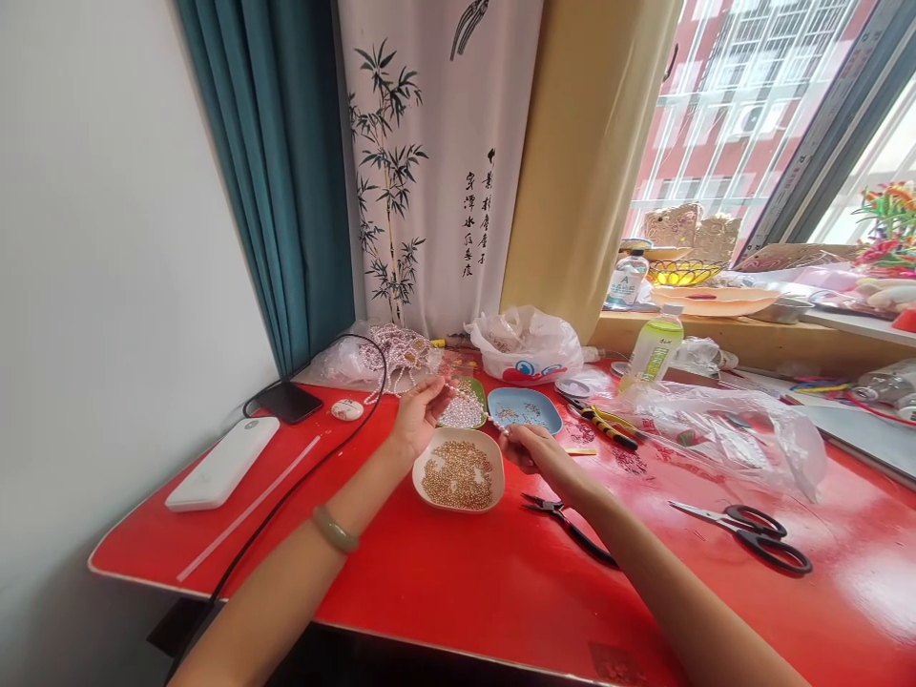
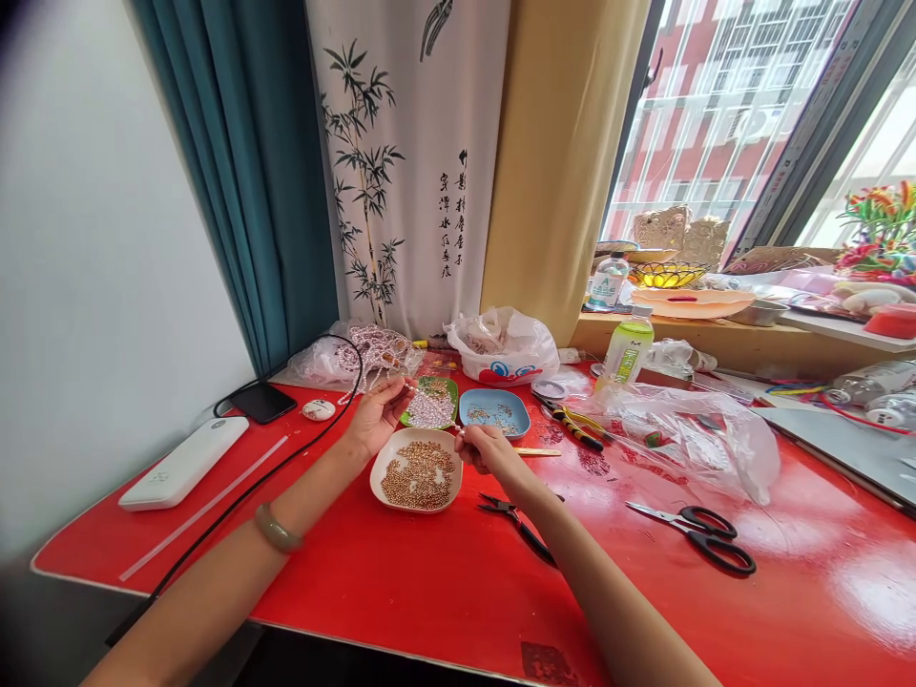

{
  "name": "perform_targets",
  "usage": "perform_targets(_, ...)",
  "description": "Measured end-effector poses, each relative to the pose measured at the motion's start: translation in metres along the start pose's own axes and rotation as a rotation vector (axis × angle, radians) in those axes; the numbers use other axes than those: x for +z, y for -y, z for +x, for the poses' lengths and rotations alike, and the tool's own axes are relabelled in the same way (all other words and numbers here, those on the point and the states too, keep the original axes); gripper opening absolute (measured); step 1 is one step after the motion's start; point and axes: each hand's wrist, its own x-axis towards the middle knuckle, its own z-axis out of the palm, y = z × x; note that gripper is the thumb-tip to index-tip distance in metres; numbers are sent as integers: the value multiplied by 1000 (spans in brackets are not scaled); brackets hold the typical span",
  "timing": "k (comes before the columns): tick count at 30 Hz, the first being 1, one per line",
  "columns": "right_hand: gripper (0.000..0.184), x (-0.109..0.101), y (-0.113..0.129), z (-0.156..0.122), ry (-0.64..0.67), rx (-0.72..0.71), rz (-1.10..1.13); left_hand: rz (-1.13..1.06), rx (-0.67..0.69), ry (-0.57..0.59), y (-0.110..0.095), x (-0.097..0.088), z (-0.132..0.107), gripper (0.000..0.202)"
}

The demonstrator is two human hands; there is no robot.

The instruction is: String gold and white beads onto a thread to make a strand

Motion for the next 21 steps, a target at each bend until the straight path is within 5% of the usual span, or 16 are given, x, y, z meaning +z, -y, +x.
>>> perform_targets(11,24,-2,7,-1,-91,-24,-44,4,-31,-54,3,-2,2,8)
perform_targets(21,13,-1,-2,3,7,1,60,38,-47,0,8,-1,1,5)
